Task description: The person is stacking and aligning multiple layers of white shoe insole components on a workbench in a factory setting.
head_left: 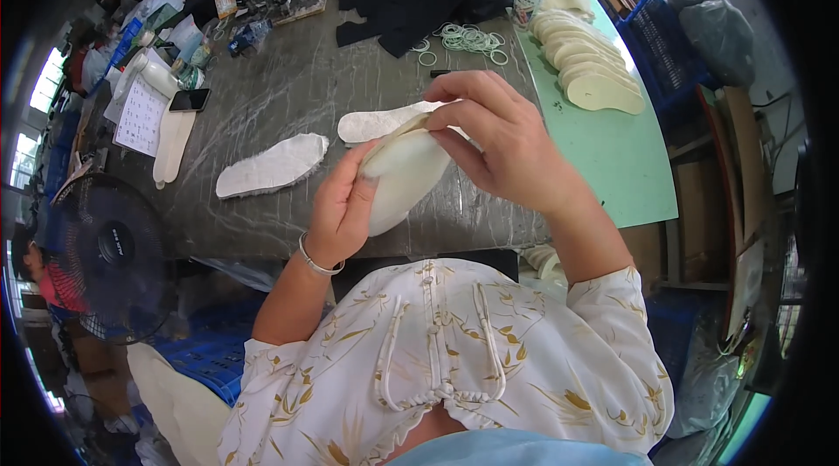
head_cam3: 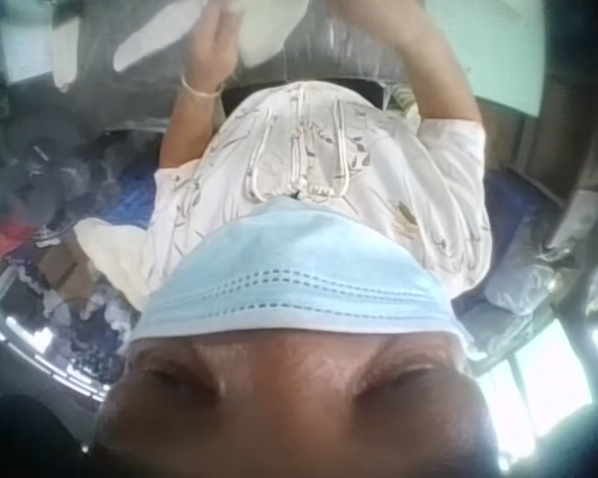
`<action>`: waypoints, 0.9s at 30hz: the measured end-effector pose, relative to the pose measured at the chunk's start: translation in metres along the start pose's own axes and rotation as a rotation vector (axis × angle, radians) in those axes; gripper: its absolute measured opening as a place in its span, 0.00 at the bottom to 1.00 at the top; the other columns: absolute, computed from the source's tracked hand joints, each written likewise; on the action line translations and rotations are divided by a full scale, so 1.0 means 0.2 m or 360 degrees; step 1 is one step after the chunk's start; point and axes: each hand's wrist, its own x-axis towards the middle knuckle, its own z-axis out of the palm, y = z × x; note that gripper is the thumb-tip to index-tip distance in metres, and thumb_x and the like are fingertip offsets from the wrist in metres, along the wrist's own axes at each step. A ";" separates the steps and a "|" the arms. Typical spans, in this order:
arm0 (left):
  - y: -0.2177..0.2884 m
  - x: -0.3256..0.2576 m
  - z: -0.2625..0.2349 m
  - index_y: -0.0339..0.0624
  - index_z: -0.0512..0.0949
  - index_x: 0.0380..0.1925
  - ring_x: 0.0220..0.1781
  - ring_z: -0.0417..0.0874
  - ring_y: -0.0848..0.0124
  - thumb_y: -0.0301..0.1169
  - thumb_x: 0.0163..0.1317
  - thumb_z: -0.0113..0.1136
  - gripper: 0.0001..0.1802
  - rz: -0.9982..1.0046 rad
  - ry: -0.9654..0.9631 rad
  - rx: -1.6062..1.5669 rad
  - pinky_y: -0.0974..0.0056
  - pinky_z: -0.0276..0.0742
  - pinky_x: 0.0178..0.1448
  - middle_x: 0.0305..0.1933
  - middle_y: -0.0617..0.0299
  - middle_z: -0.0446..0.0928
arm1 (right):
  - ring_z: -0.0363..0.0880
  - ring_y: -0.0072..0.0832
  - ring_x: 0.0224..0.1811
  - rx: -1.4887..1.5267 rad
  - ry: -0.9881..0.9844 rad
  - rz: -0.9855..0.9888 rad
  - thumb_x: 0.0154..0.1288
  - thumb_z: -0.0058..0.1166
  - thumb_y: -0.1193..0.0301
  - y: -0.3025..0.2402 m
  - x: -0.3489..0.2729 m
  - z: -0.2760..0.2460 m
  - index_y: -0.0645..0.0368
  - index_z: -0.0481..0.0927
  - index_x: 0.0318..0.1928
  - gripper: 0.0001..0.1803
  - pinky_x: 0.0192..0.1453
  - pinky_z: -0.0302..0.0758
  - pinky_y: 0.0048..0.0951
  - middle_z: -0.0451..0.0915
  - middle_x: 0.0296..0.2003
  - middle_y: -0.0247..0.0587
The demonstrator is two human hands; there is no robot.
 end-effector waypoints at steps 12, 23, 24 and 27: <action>0.06 0.09 0.05 0.34 0.67 0.60 0.52 0.77 0.73 0.27 0.56 0.65 0.31 0.0055 -0.0008 -0.0249 0.69 0.73 0.55 0.53 0.57 0.76 | 0.77 0.37 0.30 -0.0091 0.0217 0.0002 0.48 0.60 0.81 -0.02 -0.06 0.12 0.60 0.72 0.33 0.12 0.31 0.75 0.31 0.77 0.32 0.41; 0.06 0.12 0.00 0.31 0.78 0.45 0.44 0.82 0.72 0.23 0.57 0.63 0.15 -0.0041 0.0302 -0.0350 0.68 0.78 0.49 0.44 0.56 0.82 | 0.81 0.30 0.33 0.0766 0.0399 0.0496 0.61 0.56 0.78 -0.02 -0.22 0.15 0.63 0.81 0.45 0.11 0.38 0.77 0.26 0.83 0.35 0.46; 0.04 0.12 -0.01 0.32 0.78 0.46 0.44 0.81 0.73 0.23 0.58 0.63 0.15 0.0005 0.0270 -0.0349 0.68 0.78 0.49 0.44 0.57 0.82 | 0.81 0.29 0.33 0.0718 0.0446 0.0574 0.59 0.58 0.78 -0.04 -0.22 0.15 0.65 0.82 0.40 0.08 0.37 0.77 0.25 0.83 0.34 0.45; 0.04 0.13 0.01 0.32 0.78 0.46 0.45 0.81 0.73 0.23 0.58 0.62 0.15 0.0007 0.0273 -0.0354 0.69 0.78 0.50 0.45 0.57 0.81 | 0.82 0.30 0.33 0.0731 0.0483 0.0553 0.58 0.59 0.78 -0.05 -0.20 0.15 0.64 0.82 0.40 0.08 0.37 0.77 0.25 0.83 0.34 0.44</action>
